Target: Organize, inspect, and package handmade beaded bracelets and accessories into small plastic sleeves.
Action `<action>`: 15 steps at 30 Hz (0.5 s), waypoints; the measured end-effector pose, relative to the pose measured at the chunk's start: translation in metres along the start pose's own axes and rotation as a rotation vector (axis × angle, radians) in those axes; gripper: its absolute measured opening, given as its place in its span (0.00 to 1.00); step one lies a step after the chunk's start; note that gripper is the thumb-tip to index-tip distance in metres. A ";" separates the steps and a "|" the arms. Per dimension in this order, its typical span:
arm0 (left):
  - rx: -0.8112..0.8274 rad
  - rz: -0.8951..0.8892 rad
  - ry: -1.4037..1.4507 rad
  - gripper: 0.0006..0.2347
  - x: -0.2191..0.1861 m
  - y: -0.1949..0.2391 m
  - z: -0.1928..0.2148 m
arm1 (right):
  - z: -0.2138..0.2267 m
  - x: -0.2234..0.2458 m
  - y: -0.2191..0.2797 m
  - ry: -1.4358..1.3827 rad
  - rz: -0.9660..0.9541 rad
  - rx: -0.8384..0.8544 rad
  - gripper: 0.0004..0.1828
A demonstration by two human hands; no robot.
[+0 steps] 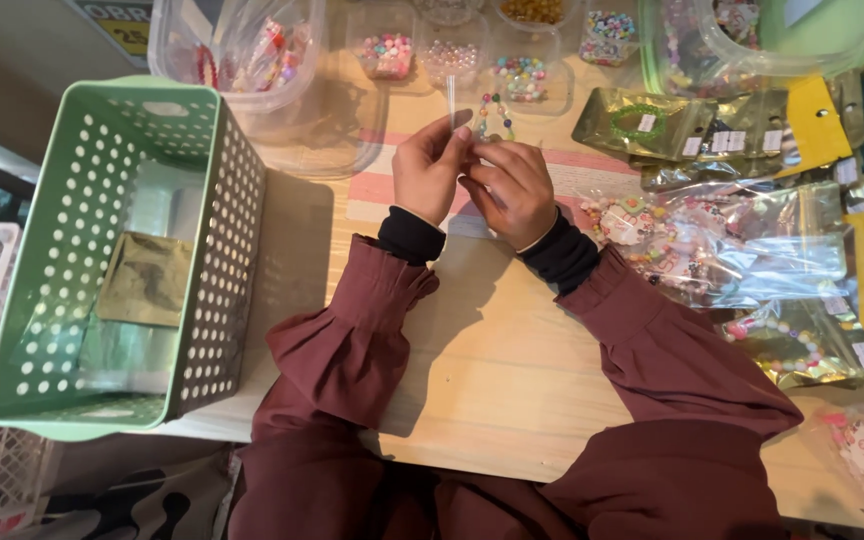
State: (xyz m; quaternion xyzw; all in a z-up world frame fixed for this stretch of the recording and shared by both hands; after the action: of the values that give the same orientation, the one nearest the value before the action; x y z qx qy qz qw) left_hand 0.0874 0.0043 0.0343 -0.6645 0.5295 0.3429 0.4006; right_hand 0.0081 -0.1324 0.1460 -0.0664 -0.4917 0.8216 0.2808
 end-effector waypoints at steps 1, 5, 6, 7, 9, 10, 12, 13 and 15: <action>-0.020 -0.138 -0.185 0.12 -0.017 0.000 0.004 | -0.001 0.006 -0.002 -0.003 0.038 0.018 0.16; -0.199 -0.497 -0.732 0.09 -0.109 -0.009 0.004 | -0.006 0.015 -0.004 -0.017 0.080 0.091 0.21; -0.207 -0.495 -0.736 0.09 -0.134 -0.013 -0.001 | -0.006 0.015 -0.004 -0.025 0.082 0.094 0.21; -0.225 -0.451 -0.723 0.13 -0.156 -0.017 -0.003 | -0.008 0.012 -0.003 -0.039 0.048 0.124 0.21; -0.247 -0.409 -0.712 0.16 -0.184 -0.039 0.007 | -0.012 0.009 -0.003 -0.058 0.017 0.153 0.21; -0.241 -0.457 -0.799 0.16 -0.195 -0.051 0.018 | -0.013 0.007 -0.003 -0.070 -0.007 0.165 0.21; -0.218 -0.554 -0.974 0.15 -0.211 -0.061 0.047 | -0.014 0.005 -0.003 -0.080 -0.034 0.173 0.21; -0.208 -0.603 -1.060 0.15 -0.218 -0.065 0.066 | -0.015 0.004 -0.002 -0.095 -0.055 0.180 0.21; -0.179 -0.706 -1.231 0.14 -0.232 -0.073 0.100 | -0.014 0.003 -0.002 -0.107 -0.076 0.180 0.21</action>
State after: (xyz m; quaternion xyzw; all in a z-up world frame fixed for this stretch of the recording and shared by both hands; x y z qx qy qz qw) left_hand 0.1080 0.2027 0.2066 -0.5124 -0.0695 0.5478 0.6577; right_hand 0.0121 -0.1196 0.1408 0.0215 -0.4324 0.8535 0.2899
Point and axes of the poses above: each hand's wrist, its own y-axis away from the middle knuckle, its own z-axis out of the back of the hand, x = y × z, the point moved 9 cm from there along -y, towards the middle knuckle, and after that the axes turned 7 degrees about y, right-handed, at the moved point
